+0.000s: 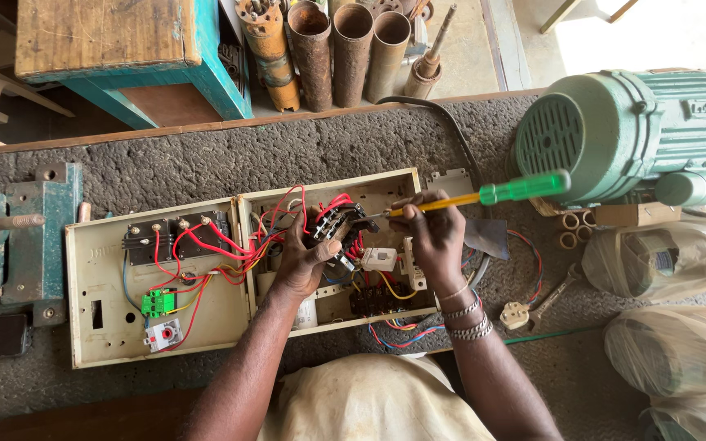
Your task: The person works on an open electrical control box, manipulating a contactor and its wiring. They use a screwdriver to tighten terminal screws and adjust wire connections within the box. The task involves repeated handling of the contactor and wires to secure the assembly.
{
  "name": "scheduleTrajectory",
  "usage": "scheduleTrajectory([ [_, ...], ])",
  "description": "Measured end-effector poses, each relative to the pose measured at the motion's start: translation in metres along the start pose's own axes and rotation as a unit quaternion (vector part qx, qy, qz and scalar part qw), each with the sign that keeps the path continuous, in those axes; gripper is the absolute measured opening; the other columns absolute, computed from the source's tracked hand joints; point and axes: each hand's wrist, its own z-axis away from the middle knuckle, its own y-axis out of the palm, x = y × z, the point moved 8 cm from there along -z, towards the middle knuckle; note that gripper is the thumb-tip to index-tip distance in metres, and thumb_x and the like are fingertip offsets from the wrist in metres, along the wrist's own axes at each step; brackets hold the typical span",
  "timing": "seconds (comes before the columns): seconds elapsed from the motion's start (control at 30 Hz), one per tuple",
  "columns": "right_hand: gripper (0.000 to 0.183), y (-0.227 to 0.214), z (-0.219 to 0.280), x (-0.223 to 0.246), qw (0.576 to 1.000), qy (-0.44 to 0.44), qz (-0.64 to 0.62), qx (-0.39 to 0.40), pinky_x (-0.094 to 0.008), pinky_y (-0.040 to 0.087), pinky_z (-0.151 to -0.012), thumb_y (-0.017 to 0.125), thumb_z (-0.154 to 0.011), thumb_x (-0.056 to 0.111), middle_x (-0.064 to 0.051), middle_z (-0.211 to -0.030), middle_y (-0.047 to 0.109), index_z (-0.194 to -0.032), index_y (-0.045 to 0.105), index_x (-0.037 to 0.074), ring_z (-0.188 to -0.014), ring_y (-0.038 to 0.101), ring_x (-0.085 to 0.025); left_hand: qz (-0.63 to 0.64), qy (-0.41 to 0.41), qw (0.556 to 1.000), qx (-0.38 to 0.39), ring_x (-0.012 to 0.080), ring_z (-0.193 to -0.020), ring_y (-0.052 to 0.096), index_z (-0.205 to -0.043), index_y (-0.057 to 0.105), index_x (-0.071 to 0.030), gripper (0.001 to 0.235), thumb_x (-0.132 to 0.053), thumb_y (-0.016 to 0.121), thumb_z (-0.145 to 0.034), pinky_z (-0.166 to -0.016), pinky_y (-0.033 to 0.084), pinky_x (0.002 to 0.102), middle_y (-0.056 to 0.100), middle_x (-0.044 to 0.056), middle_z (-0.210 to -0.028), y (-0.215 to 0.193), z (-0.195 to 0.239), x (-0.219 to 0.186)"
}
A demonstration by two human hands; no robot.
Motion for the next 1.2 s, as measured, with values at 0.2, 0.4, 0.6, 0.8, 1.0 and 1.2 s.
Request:
scheduleTrajectory([
  [0.2,0.01,0.001,0.004,-0.001,0.999,-0.023,0.001,0.023,-0.036,0.066,-0.087,0.062,-0.103,0.002,-0.015,-0.108,0.071,-0.11,0.056,-0.002,-0.104,0.073,-0.022,0.003,-0.012,1.0,-0.008,0.0157,-0.104,0.062,-0.121,0.052,-0.01,0.071,-0.023,0.094,-0.065,-0.097,0.055,0.033,0.06,0.003,-0.11,-0.001,0.001,0.003],
  [0.4,0.011,0.004,0.005,-0.005,0.999,-0.026,-0.008,0.047,-0.035,0.065,-0.087,0.062,-0.101,0.0,-0.015,-0.109,0.072,-0.11,0.056,-0.003,-0.103,0.073,-0.021,0.007,-0.017,1.0,-0.008,0.017,-0.104,0.063,-0.121,0.052,-0.009,0.072,-0.021,0.095,-0.064,-0.096,0.054,0.035,0.061,0.004,-0.109,-0.001,0.0,0.002],
  [0.6,0.009,0.009,0.011,0.002,0.998,-0.048,0.013,0.039,-0.034,0.065,-0.087,0.062,-0.101,-0.002,-0.015,-0.109,0.072,-0.108,0.057,-0.003,-0.103,0.073,-0.021,0.017,-0.02,1.0,-0.011,0.0173,-0.103,0.063,-0.122,0.052,-0.009,0.073,-0.02,0.095,-0.063,-0.095,0.055,0.035,0.061,0.005,-0.109,0.0,-0.001,0.001],
  [0.8,0.007,0.009,0.016,0.009,0.997,-0.057,0.045,0.026,-0.032,0.065,-0.086,0.062,-0.1,-0.004,-0.015,-0.107,0.073,-0.107,0.058,-0.004,-0.1,0.074,-0.019,0.017,-0.012,1.0,-0.003,0.0163,-0.105,0.064,-0.122,0.052,-0.009,0.072,-0.019,0.095,-0.065,-0.098,0.056,0.034,0.062,0.004,-0.111,0.001,-0.001,0.003],
  [1.0,0.008,0.009,0.018,0.008,0.997,-0.051,0.048,0.026,-0.032,0.064,-0.086,0.063,-0.099,-0.006,-0.016,-0.107,0.074,-0.106,0.06,-0.004,-0.098,0.073,-0.017,0.016,-0.008,1.0,0.004,0.017,-0.106,0.063,-0.122,0.052,-0.007,0.071,-0.02,0.096,-0.068,-0.099,0.056,0.035,0.061,0.004,-0.111,0.001,0.001,0.002],
  [1.2,0.009,0.016,0.019,0.009,0.995,-0.067,0.051,0.057,-0.031,0.064,-0.087,0.062,-0.1,-0.007,-0.015,-0.108,0.074,-0.107,0.06,-0.003,-0.1,0.073,-0.016,0.02,-0.02,1.0,-0.008,0.0158,-0.103,0.063,-0.121,0.052,-0.01,0.073,-0.02,0.095,-0.064,-0.094,0.056,0.034,0.061,0.003,-0.108,-0.001,0.001,0.002],
])
